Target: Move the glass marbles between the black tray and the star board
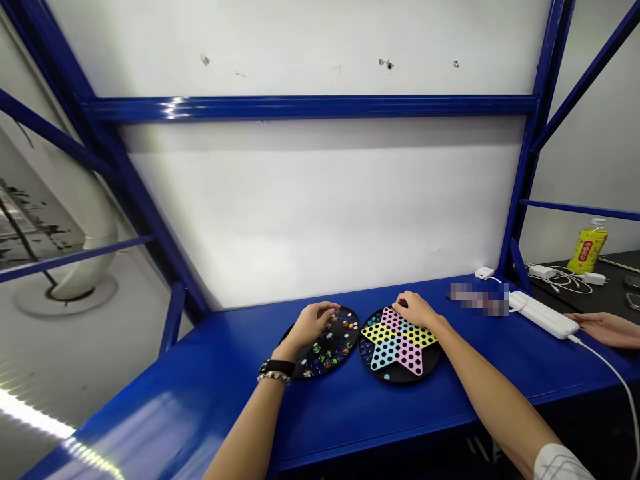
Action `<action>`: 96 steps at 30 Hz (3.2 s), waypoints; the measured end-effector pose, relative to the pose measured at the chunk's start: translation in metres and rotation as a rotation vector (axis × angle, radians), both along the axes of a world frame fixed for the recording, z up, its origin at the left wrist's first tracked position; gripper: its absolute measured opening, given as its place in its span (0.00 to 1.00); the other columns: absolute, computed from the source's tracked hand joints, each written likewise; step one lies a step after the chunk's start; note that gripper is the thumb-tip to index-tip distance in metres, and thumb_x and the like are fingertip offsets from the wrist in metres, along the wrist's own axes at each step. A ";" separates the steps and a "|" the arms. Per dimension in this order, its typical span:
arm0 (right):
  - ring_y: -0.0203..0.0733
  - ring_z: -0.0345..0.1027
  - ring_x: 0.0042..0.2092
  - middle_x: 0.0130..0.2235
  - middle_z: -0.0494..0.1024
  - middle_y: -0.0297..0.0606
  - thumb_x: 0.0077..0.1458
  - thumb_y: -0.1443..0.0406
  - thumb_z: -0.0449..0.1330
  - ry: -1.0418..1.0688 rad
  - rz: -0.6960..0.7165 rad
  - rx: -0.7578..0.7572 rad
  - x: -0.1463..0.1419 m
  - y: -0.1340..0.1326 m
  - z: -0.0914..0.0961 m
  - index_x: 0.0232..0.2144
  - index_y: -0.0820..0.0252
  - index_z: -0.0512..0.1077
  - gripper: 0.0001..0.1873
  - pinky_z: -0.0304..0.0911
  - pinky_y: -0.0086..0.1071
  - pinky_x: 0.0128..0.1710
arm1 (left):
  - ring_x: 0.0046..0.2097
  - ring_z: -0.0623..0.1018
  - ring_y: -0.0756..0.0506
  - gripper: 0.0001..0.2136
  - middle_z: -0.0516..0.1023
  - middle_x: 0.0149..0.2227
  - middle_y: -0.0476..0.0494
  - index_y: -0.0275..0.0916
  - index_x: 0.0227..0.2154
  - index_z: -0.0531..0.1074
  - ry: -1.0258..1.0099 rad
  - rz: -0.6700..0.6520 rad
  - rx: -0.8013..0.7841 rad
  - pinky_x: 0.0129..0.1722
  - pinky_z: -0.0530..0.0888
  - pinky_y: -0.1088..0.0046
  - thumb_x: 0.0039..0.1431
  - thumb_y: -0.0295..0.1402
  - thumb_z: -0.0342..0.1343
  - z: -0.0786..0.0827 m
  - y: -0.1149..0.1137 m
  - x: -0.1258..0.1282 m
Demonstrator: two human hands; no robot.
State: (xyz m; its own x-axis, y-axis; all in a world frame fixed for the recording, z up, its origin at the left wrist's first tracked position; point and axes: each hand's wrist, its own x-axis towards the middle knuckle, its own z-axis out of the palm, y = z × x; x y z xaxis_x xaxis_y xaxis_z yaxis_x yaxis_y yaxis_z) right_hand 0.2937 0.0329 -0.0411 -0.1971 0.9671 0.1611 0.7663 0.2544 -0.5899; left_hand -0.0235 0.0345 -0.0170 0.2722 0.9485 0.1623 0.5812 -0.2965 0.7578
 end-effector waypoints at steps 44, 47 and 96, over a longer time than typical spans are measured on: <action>0.41 0.68 0.36 0.37 0.75 0.40 0.61 0.54 0.53 0.034 0.019 0.039 -0.001 0.005 -0.011 0.28 0.57 0.70 0.15 0.58 0.32 0.33 | 0.42 0.78 0.42 0.14 0.81 0.42 0.44 0.45 0.43 0.75 0.665 0.045 0.061 0.38 0.70 0.69 0.60 0.39 0.49 0.016 -0.042 -0.013; 0.41 0.68 0.36 0.37 0.75 0.39 0.60 0.54 0.53 0.046 0.017 0.043 -0.002 0.006 -0.012 0.28 0.57 0.70 0.16 0.59 0.32 0.33 | 0.41 0.78 0.41 0.13 0.80 0.39 0.44 0.43 0.41 0.75 0.729 -0.005 0.064 0.37 0.69 0.68 0.60 0.39 0.49 0.011 -0.038 -0.008; 0.46 0.72 0.33 0.27 0.78 0.40 0.61 0.48 0.46 0.331 -0.236 0.147 0.036 0.027 -0.021 0.22 0.56 0.70 0.26 0.60 0.34 0.36 | 0.44 0.80 0.36 0.13 0.82 0.43 0.42 0.46 0.39 0.76 0.722 0.400 -0.085 0.38 0.72 0.66 0.51 0.40 0.55 0.009 -0.004 -0.044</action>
